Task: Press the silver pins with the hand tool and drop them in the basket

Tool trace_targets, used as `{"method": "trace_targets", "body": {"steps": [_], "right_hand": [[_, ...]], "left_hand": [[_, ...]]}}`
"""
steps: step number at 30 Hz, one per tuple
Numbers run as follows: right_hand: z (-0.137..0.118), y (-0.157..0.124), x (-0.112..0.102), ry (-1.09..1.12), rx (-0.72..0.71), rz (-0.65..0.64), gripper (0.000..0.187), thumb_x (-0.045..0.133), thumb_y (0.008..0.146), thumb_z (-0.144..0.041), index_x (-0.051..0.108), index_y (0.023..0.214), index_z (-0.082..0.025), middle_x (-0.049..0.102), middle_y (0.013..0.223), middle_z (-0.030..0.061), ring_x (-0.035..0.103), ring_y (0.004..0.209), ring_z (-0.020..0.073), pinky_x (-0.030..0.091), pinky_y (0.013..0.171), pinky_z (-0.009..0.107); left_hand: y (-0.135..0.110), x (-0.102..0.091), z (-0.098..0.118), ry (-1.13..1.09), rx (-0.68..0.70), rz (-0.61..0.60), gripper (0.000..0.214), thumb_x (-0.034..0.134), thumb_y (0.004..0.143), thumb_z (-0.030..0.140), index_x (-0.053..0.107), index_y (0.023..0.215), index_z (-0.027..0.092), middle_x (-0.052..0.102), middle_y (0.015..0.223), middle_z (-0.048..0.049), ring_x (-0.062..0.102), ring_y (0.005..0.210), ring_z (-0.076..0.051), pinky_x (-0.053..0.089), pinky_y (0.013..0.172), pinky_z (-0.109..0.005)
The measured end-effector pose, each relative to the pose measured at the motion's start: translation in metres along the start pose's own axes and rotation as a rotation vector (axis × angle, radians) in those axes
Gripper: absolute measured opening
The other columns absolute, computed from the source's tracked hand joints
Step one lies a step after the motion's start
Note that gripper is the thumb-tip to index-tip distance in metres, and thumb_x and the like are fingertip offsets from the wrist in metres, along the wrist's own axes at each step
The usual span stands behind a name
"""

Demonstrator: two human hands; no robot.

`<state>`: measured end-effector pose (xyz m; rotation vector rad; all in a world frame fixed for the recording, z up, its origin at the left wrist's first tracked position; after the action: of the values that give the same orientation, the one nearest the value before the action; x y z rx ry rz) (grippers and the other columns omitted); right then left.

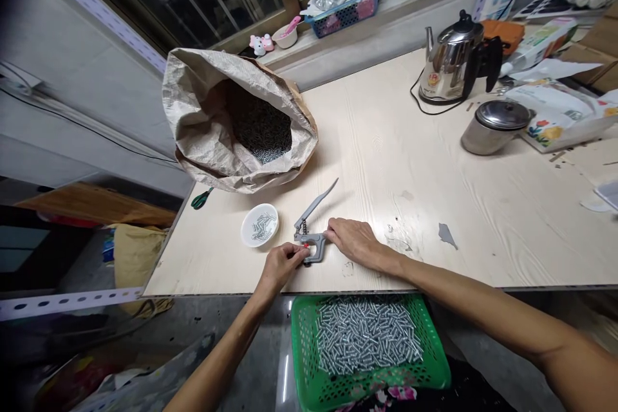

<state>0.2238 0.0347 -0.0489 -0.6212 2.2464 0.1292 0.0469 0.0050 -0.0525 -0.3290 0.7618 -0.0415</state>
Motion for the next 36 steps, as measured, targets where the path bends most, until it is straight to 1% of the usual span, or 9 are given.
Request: {"method": "trace_targets", "body": {"steps": [6,9,12,15,20,24,29,32,36], "right_hand": [[-0.008,-0.004,0.007,-0.201,-0.132,0.021,0.020,0.043,0.094,-0.035,0.057,0.093,-0.020,0.063,0.091,0.0061,0.055,0.081,0.0199,0.038,0.066,0.032],[-0.016,-0.010,0.006,-0.310,-0.242,0.059,0.016,0.053,0.089,-0.033,0.059,0.095,-0.020,0.060,0.105,0.0095,0.051,0.096,0.0248,0.040,0.075,0.037],[-0.018,-0.009,-0.005,-0.329,-0.352,0.100,0.043,0.066,0.080,-0.040,0.054,0.117,-0.021,0.042,0.137,0.0134,0.036,0.124,0.0323,0.037,0.092,0.046],[-0.011,0.004,-0.016,-0.375,-0.388,0.041,0.082,0.076,0.066,-0.050,0.041,0.134,-0.018,0.028,0.147,0.0180,0.017,0.135,0.0387,0.025,0.102,0.056],[-0.003,0.025,-0.024,-0.433,-0.376,-0.162,0.089,0.072,0.061,-0.063,0.045,0.132,-0.016,0.045,0.133,0.0188,0.034,0.123,0.0392,0.028,0.096,0.058],[-0.010,0.025,-0.029,-0.448,-0.389,-0.171,0.072,0.074,0.062,-0.059,0.055,0.118,-0.018,0.057,0.112,0.0129,0.046,0.101,0.0303,0.034,0.085,0.044],[-0.010,0.020,-0.027,-0.435,-0.387,-0.139,0.061,0.074,0.065,-0.054,0.057,0.114,-0.021,0.059,0.108,0.0102,0.046,0.098,0.0282,0.031,0.081,0.039],[-0.009,0.018,-0.027,-0.411,-0.383,-0.126,0.060,0.075,0.067,-0.052,0.056,0.115,-0.021,0.060,0.107,0.0094,0.047,0.098,0.0278,0.030,0.080,0.039],[-0.009,0.014,-0.028,-0.373,-0.379,-0.119,0.053,0.074,0.071,-0.047,0.056,0.113,-0.021,0.062,0.104,0.0079,0.048,0.096,0.0267,0.030,0.081,0.039]], "left_hand": [[-0.004,0.008,-0.016,-0.058,-0.155,-0.102,0.029,0.063,0.068,0.041,0.068,0.065,0.013,0.055,0.044,0.0020,0.045,0.040,-0.010,0.035,0.044,-0.022],[-0.009,0.012,-0.023,-0.153,-0.235,-0.139,0.027,0.064,0.067,0.040,0.065,0.064,0.013,0.053,0.041,0.0031,0.042,0.037,-0.009,0.035,0.043,-0.022],[-0.011,0.014,-0.022,-0.144,-0.241,-0.182,0.028,0.065,0.067,0.040,0.064,0.059,0.013,0.052,0.039,0.0027,0.042,0.037,-0.008,0.034,0.044,-0.021],[-0.010,0.014,-0.020,-0.132,-0.242,-0.216,0.030,0.066,0.066,0.042,0.063,0.057,0.013,0.050,0.038,0.0030,0.040,0.036,-0.007,0.032,0.043,-0.021],[-0.011,0.014,-0.020,-0.170,-0.291,-0.247,0.031,0.070,0.063,0.043,0.064,0.060,0.013,0.049,0.038,0.0043,0.038,0.036,-0.007,0.030,0.043,-0.021],[-0.011,0.015,-0.021,-0.172,-0.295,-0.236,0.034,0.070,0.062,0.046,0.063,0.059,0.013,0.050,0.038,0.0039,0.039,0.036,-0.007,0.031,0.043,-0.021],[-0.010,0.015,-0.020,-0.115,-0.255,-0.239,0.040,0.067,0.064,0.052,0.059,0.054,0.015,0.051,0.040,0.0023,0.042,0.038,-0.009,0.032,0.045,-0.023],[-0.011,0.001,-0.013,0.029,-0.175,-0.121,0.046,0.057,0.074,0.056,0.057,0.052,0.016,0.051,0.043,0.0003,0.047,0.043,-0.012,0.034,0.048,-0.024],[-0.018,-0.022,0.023,0.247,0.150,0.150,0.038,0.049,0.086,0.047,0.065,0.074,0.015,0.063,0.073,-0.0060,0.058,0.070,-0.018,0.043,0.064,-0.028]]}}
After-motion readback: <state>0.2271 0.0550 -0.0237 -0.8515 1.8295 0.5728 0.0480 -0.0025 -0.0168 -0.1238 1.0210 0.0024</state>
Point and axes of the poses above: each hand's wrist, its own y-axis towards the middle knuckle, its own x-axis out of the palm, z = x × y, the point moved 8 cm from there along y, towards the middle knuckle
